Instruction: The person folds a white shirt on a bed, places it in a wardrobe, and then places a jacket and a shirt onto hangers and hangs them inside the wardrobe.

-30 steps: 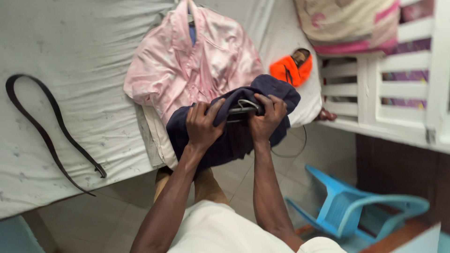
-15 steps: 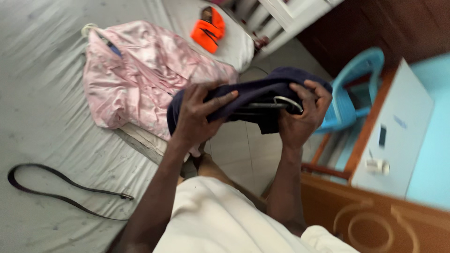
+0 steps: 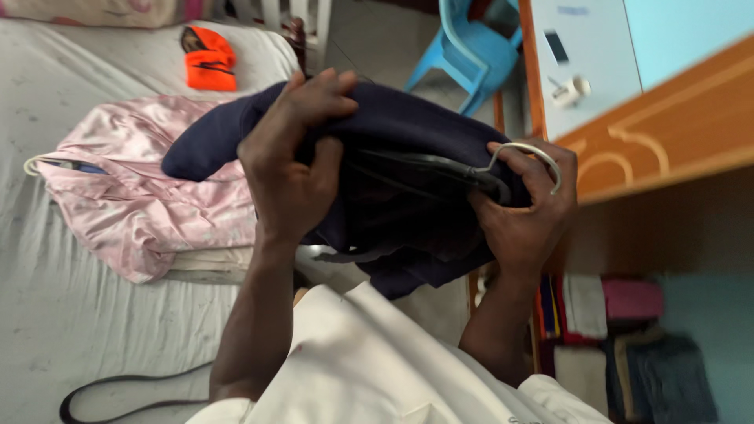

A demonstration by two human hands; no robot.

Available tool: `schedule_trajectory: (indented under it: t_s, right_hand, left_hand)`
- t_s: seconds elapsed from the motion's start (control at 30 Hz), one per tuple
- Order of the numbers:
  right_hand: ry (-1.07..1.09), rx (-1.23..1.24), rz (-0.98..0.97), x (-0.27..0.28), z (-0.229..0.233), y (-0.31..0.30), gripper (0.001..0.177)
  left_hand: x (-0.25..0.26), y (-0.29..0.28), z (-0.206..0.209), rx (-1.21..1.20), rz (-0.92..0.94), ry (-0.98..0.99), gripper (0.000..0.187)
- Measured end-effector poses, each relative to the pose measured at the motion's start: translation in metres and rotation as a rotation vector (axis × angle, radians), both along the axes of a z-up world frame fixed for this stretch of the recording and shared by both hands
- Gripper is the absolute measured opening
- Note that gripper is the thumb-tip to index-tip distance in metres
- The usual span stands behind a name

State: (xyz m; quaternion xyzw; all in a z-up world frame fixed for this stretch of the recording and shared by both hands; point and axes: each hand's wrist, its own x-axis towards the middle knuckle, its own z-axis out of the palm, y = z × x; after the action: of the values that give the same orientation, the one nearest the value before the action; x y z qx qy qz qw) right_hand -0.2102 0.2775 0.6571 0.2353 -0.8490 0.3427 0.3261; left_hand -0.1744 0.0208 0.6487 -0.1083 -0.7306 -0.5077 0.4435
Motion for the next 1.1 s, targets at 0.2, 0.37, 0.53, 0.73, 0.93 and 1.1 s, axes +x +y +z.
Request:
schedule_trajectory:
  t_s: [0.2, 0.37, 0.53, 0.73, 0.93, 1.1]
  right_hand:
    - [0.005, -0.016, 0.071, 0.068, -0.005, 0.087, 0.043]
    - [0.091, 0.117, -0.111, 0.125, -0.010, 0.156, 0.034]
    - [0.169, 0.189, -0.297, 0.178, -0.007, 0.205, 0.032]
    - [0.214, 0.180, -0.485, 0.241, 0.009, 0.226, 0.024]
    - [0.183, 0.251, -0.644, 0.276, 0.019, 0.237, 0.030]
    - [0.107, 0.227, -0.715, 0.311, 0.018, 0.260, 0.042]
  left_hand:
    - [0.022, 0.067, 0.025, 0.036, -0.215, -0.152, 0.023]
    - [0.036, 0.109, 0.034, -0.497, -0.339, -0.010, 0.034]
    - [0.040, 0.154, 0.042, -0.797, -0.613, -0.128, 0.029]
    - [0.037, 0.215, 0.064, -1.014, -0.962, -0.088, 0.021]
    - [0.029, 0.297, 0.061, -1.484, -0.864, -0.190, 0.026]
    - [0.028, 0.367, 0.062, -1.755, -1.112, -0.297, 0.037]
